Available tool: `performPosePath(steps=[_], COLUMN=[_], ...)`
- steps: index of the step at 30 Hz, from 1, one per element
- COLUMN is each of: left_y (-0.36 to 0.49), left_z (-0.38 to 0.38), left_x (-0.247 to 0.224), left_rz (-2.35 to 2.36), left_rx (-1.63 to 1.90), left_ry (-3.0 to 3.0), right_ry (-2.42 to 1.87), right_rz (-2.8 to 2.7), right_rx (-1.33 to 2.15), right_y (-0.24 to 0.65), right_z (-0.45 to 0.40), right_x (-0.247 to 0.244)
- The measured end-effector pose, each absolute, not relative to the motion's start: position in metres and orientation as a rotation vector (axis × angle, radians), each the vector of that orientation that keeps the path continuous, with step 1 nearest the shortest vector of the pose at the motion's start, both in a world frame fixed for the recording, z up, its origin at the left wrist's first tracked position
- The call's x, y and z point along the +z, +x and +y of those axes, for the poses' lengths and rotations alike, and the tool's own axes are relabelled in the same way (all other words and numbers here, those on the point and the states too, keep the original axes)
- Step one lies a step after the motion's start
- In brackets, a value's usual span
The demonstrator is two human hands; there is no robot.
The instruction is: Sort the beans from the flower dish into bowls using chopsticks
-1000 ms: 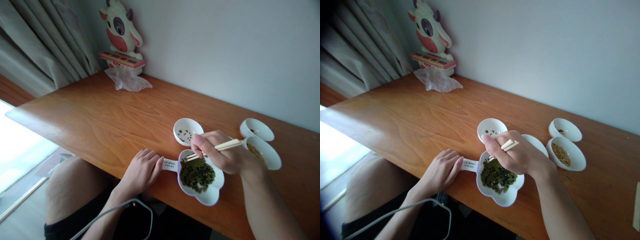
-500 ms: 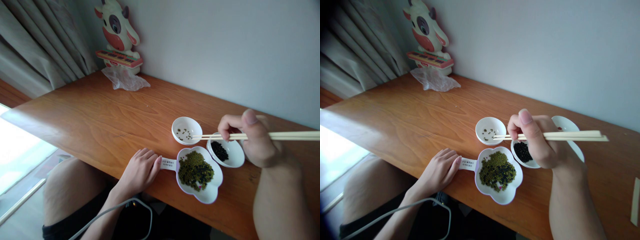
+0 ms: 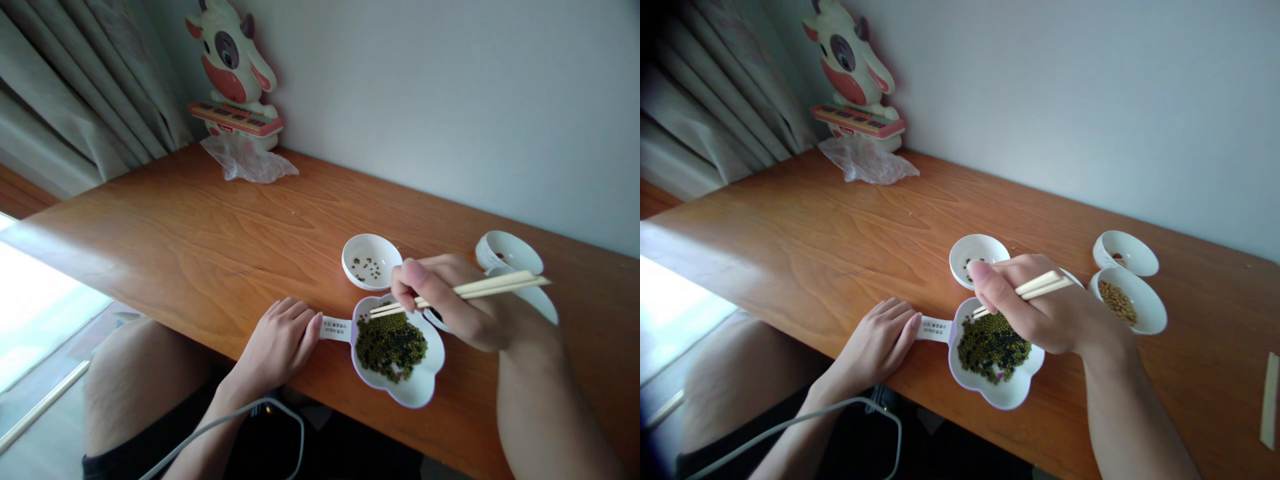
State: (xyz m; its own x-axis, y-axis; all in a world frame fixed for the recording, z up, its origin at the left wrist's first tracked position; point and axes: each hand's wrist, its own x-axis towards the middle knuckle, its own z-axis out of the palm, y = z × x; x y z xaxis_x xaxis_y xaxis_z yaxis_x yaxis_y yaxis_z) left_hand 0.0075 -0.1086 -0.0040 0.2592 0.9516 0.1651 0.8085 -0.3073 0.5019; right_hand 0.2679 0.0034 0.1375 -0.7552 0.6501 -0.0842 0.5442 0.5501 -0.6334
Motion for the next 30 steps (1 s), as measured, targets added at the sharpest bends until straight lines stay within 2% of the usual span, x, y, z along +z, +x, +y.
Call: performPosePath(steps=[30], left_y=[0.008], left_z=[-0.109], left_x=[-0.004], left_rz=[1.617], left_rx=[0.608], left_ry=[2.211], right_ry=[-1.005], right_rz=[-2.755], right_rx=[0.971], right_y=[0.247], right_z=[0.004], right_x=[0.12])
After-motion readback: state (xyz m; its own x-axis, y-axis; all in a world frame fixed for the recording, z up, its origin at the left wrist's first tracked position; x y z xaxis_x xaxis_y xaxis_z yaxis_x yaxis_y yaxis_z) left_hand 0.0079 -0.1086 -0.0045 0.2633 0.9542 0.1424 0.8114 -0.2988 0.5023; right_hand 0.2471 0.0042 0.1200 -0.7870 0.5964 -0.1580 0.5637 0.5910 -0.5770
